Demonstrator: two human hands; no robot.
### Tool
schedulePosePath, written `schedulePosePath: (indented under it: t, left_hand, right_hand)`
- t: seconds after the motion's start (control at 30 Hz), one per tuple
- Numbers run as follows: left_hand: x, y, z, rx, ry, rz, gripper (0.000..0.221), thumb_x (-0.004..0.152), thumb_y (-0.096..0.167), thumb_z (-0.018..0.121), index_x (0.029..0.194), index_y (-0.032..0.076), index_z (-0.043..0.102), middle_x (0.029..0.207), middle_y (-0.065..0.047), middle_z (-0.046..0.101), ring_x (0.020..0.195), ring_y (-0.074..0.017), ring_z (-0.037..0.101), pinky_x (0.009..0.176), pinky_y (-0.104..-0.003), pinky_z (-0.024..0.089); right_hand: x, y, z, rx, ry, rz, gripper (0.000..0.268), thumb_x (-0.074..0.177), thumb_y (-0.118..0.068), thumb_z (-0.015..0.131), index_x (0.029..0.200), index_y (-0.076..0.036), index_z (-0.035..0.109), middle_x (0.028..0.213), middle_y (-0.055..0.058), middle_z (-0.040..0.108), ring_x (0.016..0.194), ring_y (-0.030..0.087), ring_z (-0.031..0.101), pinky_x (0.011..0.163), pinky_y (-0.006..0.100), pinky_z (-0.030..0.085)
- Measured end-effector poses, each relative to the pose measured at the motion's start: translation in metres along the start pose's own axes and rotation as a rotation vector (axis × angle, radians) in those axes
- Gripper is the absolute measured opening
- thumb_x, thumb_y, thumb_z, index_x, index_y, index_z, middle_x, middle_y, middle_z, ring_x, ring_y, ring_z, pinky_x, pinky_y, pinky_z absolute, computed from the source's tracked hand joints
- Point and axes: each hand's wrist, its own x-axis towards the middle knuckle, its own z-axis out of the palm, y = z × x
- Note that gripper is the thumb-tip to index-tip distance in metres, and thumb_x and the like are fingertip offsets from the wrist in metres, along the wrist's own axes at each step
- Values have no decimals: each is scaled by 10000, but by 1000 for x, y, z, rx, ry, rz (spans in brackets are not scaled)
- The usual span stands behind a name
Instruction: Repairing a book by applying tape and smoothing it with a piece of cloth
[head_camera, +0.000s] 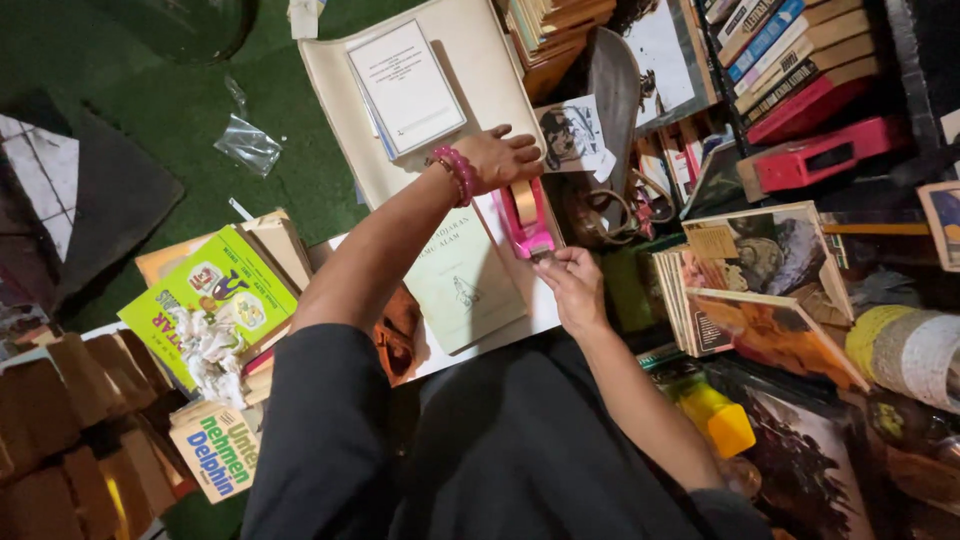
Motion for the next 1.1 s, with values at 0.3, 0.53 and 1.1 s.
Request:
schedulePosePath:
  t: [0.3,0.53,1.1]
  left_hand:
    - [-34,115,-80,-292,237,-919,867,849,-38,629,1614,80,238,1599,-264,313,1513,-450,245,1207,-601,322]
    - [-28,245,-50,-833,820,-1211,495,890,41,649,1379,76,579,1179,-176,663,1131,-372,647,961,-454,544]
    - [-3,286,-32,-921,884,-1222,469,939,189,712,1377,76,587,1193,-191,673,1126,-442,638,986,-550,519]
  right_hand:
    - [5,4,-6,22,-42,61,428,852,-11,801,1154,-29,500,938,128,577,940,344,742,952,487,608]
    - [16,-10,-11,-4,-96,290,289,883,-132,794,1077,-102,582,891,78,676,938,261,763,958,483,600]
    - [4,-23,-4,-110,-154,325,175,886,-190,782,1019,-166,672,819,-6,650,836,162,709,922,451,595]
